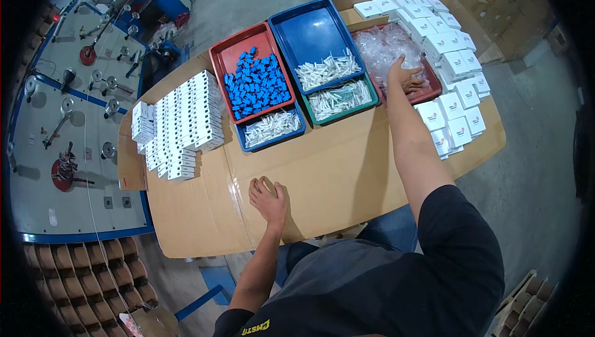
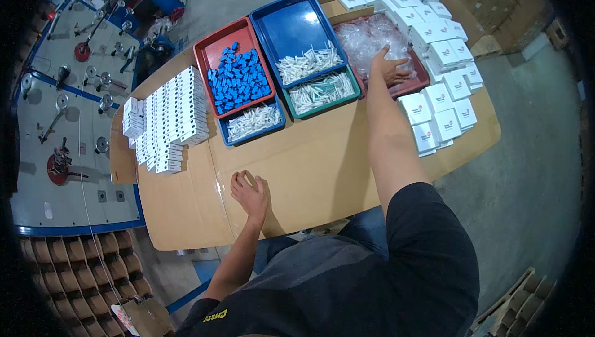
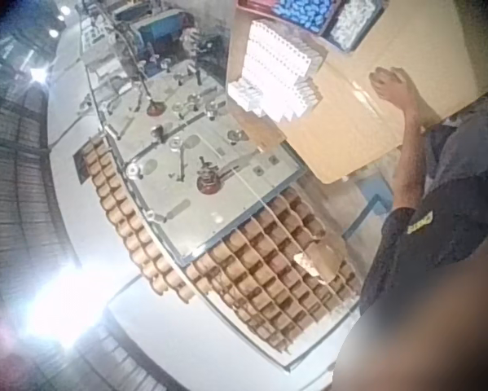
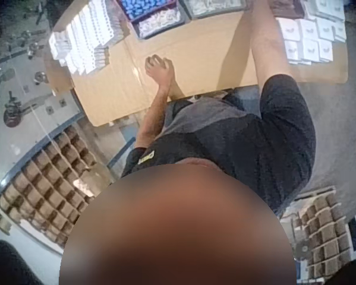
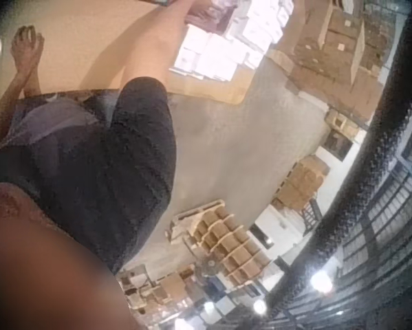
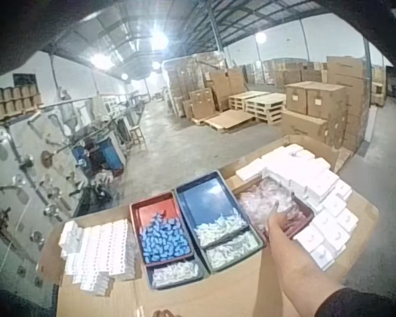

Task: Organizing and packaging small electrical or electronic components into white boxes for shipment or inventory.

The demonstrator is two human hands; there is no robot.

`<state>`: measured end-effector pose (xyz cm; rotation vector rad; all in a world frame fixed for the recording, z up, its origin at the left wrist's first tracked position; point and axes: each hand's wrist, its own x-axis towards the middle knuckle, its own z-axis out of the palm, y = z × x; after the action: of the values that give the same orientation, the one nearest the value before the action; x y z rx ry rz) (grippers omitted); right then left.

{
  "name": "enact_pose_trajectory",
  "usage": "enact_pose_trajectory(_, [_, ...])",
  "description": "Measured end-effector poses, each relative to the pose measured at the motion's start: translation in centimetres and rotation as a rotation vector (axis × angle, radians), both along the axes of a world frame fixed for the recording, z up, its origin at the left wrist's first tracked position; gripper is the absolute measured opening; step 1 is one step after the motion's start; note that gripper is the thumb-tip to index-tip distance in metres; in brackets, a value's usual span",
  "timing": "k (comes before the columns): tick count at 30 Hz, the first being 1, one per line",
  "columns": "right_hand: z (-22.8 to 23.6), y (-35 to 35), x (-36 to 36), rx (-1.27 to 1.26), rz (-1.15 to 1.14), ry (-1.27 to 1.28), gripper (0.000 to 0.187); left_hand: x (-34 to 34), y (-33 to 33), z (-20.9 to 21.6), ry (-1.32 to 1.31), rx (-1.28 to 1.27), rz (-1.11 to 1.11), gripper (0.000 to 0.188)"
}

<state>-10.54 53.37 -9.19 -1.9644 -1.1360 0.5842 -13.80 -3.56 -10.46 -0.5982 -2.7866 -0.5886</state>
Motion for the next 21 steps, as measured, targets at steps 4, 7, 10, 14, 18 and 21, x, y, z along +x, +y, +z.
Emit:
enact_pose_trajectory(4, [-0.5, 1.3, -3.5, 0.021, 0.154, 0.025, 0.082, -0.1, -0.5, 0.3, -0.045, -0.010, 0.020, 0.050])
enact_pose_trajectory(7, [-0.9, 3.8, -4.7, 0.052, 0.186, -0.006, 0.076, -0.1, -0.2, 0.3, -0.047, -0.006, 0.022, 0.050])
enact_pose_trajectory(10, [-2.1, 7.5, -3.8, 0.109, 0.288, -0.067, 0.072, 0.1, 0.5, 0.1, -0.043, 0.010, -0.003, 0.050])
enact_pose_trajectory(14, [-1.6, 6.0, -3.9, 0.007, 0.483, -0.094, 0.068, 0.0, -0.3, 0.0, -0.046, -0.020, 0.017, 0.051])
enact_pose_trajectory(18, [-0.2, 8.1, -0.5, 0.047, 0.511, -0.195, 0.057, -0.1, 0.4, 0.3, -0.057, -0.006, -0.010, 0.050])
enact_pose_trajectory(21, [2.5, 6.0, -0.3, -0.088, 0.642, -0.343, 0.050, -0.4, -0.3, 0.1, -0.030, -0.016, 0.015, 0.049])
